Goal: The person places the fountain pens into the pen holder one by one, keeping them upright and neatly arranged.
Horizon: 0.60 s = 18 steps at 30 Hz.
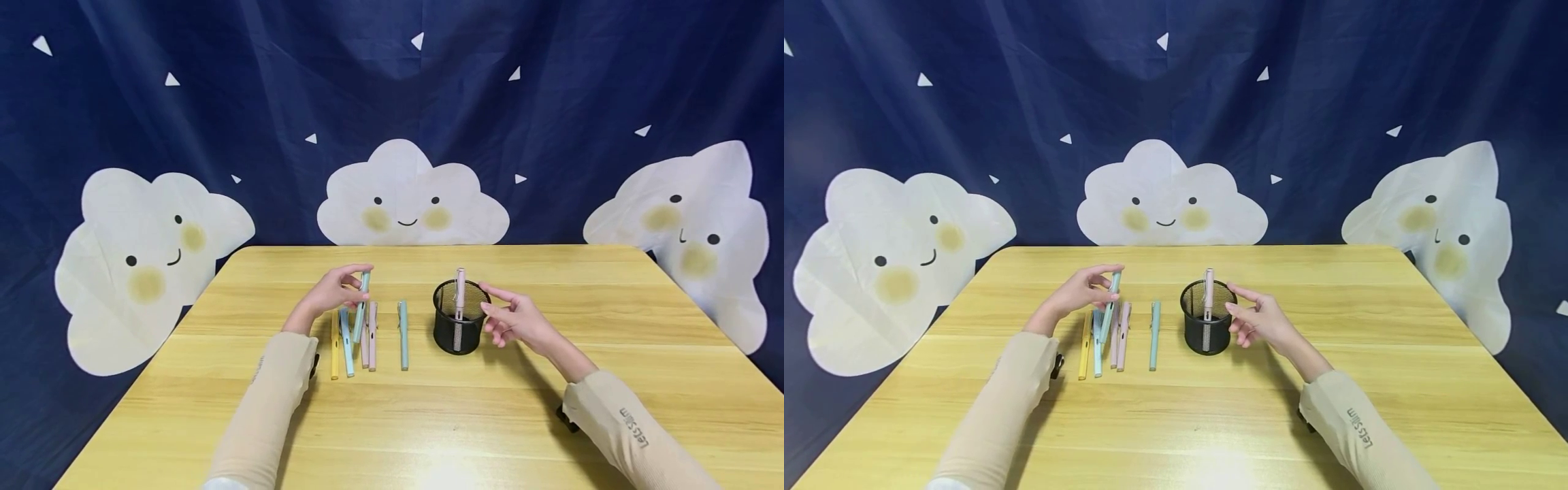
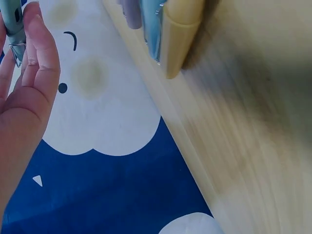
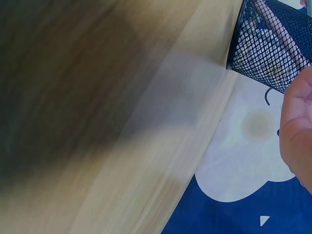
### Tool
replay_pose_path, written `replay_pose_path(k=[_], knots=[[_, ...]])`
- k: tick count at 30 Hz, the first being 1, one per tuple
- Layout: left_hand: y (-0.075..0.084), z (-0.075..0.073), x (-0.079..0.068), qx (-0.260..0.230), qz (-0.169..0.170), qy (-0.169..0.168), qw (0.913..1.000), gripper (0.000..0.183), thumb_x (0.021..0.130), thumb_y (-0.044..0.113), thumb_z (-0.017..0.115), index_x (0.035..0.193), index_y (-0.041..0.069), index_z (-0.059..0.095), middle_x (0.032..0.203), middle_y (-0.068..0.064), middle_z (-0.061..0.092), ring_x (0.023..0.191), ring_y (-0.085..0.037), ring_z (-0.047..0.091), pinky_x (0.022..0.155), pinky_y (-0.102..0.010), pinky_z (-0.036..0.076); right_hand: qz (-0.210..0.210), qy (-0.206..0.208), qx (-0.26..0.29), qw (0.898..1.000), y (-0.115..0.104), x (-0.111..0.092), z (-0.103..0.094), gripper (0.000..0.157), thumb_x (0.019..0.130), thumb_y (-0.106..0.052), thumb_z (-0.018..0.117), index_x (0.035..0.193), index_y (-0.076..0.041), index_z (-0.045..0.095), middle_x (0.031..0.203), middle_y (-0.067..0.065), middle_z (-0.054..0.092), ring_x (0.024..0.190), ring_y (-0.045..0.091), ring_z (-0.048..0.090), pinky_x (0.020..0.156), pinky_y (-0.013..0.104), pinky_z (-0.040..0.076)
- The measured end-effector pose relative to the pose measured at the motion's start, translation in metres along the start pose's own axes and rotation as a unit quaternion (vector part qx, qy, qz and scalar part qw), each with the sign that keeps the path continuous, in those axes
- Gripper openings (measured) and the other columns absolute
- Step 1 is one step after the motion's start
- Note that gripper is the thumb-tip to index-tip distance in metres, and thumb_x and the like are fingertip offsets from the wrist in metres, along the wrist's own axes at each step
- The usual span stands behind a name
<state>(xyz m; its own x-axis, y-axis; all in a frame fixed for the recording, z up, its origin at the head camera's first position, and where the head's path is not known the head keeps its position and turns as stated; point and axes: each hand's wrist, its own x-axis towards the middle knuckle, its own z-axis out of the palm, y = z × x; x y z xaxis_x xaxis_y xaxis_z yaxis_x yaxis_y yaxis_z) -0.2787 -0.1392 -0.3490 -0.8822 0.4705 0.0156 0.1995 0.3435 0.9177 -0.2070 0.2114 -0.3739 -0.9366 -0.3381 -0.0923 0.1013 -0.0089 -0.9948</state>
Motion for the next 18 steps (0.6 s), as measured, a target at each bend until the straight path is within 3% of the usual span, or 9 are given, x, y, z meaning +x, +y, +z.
replay_pose_path(k=[5,11,14,18], knots=[[0.003,0.002,0.004,-0.003,0.007,0.008,0.9999,0.055,0.079,-0.005,0.063,0.131,0.005,0.045,0.085,-0.013,0.050,0.065,-0.034,0.057,0.070,-0.056,0.047,0.004,0.002,-0.001,1.000,0.000,0.000,0.000,0.062,0.091,-0.018,0.052,0.142,-0.006,0.019,0.063,0.012,0.062,0.044,0.013,0.054,0.043,0.025,0.048],[0.007,0.005,0.007,0.002,0.018,0.007,0.9998,0.056,0.079,-0.005,0.063,0.131,0.003,0.043,0.084,-0.015,0.052,0.059,-0.018,0.057,0.065,-0.046,0.051,0.003,0.000,-0.001,1.000,0.000,-0.001,0.000,0.062,0.091,-0.018,0.052,0.142,-0.006,0.018,0.064,0.012,0.062,0.045,0.013,0.054,0.044,0.025,0.048],[0.009,0.008,0.009,-0.002,0.019,0.012,0.9997,0.055,0.079,-0.006,0.063,0.130,0.003,0.044,0.083,-0.013,0.051,0.058,-0.017,0.055,0.063,-0.045,0.051,0.001,-0.001,-0.001,1.000,-0.001,-0.001,0.000,0.062,0.091,-0.018,0.052,0.142,-0.006,0.018,0.064,0.012,0.062,0.045,0.013,0.054,0.044,0.025,0.048],[0.023,0.010,0.005,-0.007,0.010,0.012,0.9999,0.055,0.079,-0.006,0.062,0.130,0.001,0.043,0.082,-0.014,0.048,0.061,-0.028,0.054,0.062,-0.041,0.051,0.000,-0.002,-0.001,1.000,-0.001,0.000,0.001,0.062,0.091,-0.018,0.052,0.142,-0.006,0.018,0.064,0.012,0.062,0.044,0.013,0.054,0.044,0.025,0.048]])
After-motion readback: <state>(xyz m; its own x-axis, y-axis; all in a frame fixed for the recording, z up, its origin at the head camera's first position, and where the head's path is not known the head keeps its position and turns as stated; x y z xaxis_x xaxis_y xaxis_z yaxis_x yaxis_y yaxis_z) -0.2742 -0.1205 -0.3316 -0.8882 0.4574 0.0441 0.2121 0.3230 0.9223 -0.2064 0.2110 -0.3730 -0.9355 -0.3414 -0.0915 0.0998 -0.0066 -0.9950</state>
